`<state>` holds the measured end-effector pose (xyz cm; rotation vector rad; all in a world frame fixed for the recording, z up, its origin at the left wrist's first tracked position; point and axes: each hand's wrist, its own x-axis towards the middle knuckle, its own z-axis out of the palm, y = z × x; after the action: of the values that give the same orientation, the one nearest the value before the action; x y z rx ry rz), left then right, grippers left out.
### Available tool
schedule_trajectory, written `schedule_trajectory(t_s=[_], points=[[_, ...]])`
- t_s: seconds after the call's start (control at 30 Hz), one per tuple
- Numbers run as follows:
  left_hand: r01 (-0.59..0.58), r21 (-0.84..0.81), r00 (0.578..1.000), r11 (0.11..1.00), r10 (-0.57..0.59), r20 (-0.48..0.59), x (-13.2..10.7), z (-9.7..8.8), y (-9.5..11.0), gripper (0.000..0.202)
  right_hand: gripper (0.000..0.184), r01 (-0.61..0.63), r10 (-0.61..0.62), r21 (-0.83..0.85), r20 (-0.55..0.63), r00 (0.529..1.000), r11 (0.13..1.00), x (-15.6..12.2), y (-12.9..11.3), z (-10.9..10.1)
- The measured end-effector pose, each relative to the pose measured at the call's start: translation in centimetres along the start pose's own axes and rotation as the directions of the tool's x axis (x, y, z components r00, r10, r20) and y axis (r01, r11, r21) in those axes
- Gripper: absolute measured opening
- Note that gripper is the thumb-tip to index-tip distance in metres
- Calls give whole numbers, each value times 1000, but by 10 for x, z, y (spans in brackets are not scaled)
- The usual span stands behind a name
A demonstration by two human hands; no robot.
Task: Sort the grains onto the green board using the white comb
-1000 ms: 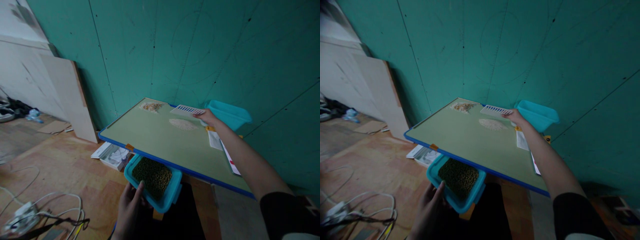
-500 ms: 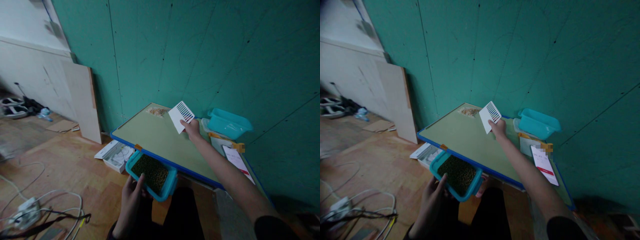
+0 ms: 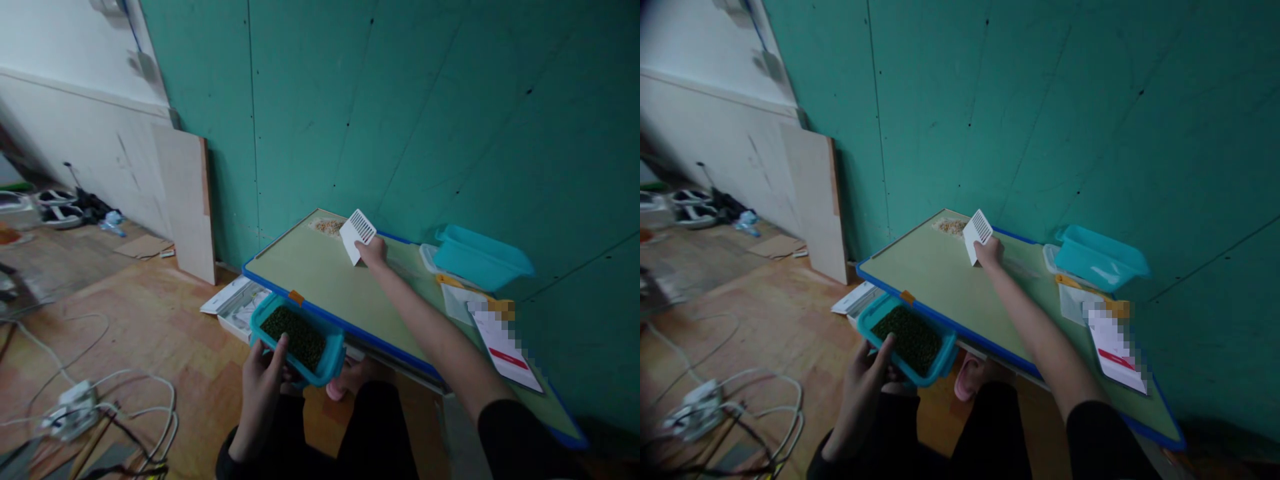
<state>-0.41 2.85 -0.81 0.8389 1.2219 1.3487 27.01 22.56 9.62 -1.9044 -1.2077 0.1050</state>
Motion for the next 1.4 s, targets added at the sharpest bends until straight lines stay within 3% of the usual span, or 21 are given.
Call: schedule_trajectory(t_s=[0.37,0.63,0.93,1.2,1.4], points=[[60,21,998,998,-59,-8,-3,-10,13,50,20,67,-69,104,17,997,992,14,3,12],[101,-52,995,994,-101,1,-3,-17,6,48,17,165,-166,25,93,982,986,21,2,11],[132,-57,991,990,-132,2,-6,-13,11,47,22,165,-180,125,126,975,978,50,11,25],[127,-23,991,992,-128,-33,-7,-9,16,53,20,-6,-54,375,149,987,927,78,20,41],[137,-33,990,990,-138,-27,-7,-12,6,54,22,-160,30,483,266,964,861,93,18,40]])
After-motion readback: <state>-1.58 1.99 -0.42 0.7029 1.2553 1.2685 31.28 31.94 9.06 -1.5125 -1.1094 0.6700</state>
